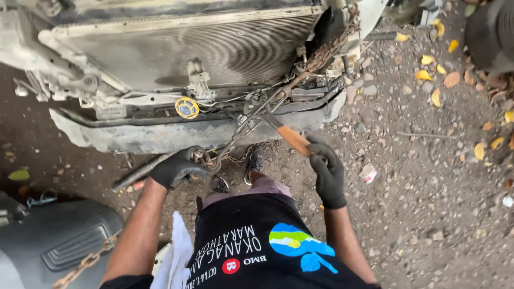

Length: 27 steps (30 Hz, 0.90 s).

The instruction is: The person uses a hammer to repeatedly strike a metal chain attached to the front of a damaged vehicle. The goal appears to be to break or loosen the chain from the car's radiator support area.

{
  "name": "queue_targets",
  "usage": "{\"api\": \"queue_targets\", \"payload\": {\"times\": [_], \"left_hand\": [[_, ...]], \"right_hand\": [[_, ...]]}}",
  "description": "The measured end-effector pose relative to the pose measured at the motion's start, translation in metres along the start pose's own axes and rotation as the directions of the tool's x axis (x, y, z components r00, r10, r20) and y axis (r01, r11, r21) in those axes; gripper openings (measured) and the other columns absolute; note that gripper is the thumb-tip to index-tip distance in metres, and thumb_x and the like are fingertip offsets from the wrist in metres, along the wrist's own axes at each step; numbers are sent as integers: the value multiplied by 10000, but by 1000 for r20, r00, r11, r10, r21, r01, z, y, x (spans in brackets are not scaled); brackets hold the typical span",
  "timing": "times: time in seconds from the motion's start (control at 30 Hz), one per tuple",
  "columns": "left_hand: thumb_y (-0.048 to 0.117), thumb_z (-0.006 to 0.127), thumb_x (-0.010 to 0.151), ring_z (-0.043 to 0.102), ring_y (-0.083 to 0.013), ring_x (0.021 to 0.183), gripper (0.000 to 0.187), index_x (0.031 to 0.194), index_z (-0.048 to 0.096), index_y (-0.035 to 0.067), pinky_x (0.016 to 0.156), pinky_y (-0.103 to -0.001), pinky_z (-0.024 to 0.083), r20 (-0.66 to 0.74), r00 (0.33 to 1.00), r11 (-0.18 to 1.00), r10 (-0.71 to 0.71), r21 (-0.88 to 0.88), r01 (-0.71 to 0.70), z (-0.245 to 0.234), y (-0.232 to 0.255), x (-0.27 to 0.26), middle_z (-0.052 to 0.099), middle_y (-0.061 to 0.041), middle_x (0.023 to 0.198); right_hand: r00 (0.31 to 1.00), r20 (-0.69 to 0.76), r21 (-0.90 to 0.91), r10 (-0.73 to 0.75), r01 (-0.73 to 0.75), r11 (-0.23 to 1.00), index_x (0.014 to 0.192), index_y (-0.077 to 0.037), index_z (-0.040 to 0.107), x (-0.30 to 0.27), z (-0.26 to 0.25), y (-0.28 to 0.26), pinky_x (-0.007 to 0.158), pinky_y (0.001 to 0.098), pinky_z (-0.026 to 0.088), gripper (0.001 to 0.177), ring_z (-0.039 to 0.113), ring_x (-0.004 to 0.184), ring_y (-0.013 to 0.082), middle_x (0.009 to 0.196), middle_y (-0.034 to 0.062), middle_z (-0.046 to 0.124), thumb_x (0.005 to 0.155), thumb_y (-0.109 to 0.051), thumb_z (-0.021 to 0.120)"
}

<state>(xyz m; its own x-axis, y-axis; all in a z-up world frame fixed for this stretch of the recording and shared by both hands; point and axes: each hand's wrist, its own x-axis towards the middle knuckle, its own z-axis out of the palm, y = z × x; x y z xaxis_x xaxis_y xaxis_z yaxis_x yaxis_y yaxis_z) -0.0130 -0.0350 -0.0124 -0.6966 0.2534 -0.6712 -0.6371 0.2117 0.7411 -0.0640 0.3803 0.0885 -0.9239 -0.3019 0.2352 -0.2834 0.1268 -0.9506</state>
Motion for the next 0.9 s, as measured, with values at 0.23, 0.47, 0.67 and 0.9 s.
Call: {"api": "queue_targets", "payload": {"times": [0.23,0.47,0.67,0.9], "left_hand": [[38,828,671,648,-111,869,501,1151,690,70,752,-289,561,49,995,991,93,-100,-87,-12,-40,21,706,-27,996],[44,806,687,601,-135,769,442,1106,678,98,638,-322,503,2,997,992,-76,-102,76,-5,-6,1,679,-22,916],[84,797,695,592,-108,756,448,1125,683,132,604,-307,504,-30,992,991,-126,-59,124,-1,1,-5,670,-2,910],[89,825,685,622,-115,781,453,1117,690,106,618,-298,518,-30,999,991,-25,-130,21,-3,16,-6,686,-20,927]], "right_hand": [[892,-5,89,452,-450,889,1211,-31,628,-56,52,216,769,471,594,401,694,836,307,954,137,729,891,-264,693],[926,254,-729,278,-6,685,965,-110,715,80,145,297,783,408,573,332,694,904,300,969,102,747,908,-436,739],[977,206,-98,54,-34,995,1144,-79,696,77,131,302,921,416,559,269,702,1045,248,1091,85,744,943,-253,652],[949,302,47,90,-109,993,1113,-125,649,116,102,207,959,400,562,265,675,1031,249,1033,70,723,894,-206,775]]}}
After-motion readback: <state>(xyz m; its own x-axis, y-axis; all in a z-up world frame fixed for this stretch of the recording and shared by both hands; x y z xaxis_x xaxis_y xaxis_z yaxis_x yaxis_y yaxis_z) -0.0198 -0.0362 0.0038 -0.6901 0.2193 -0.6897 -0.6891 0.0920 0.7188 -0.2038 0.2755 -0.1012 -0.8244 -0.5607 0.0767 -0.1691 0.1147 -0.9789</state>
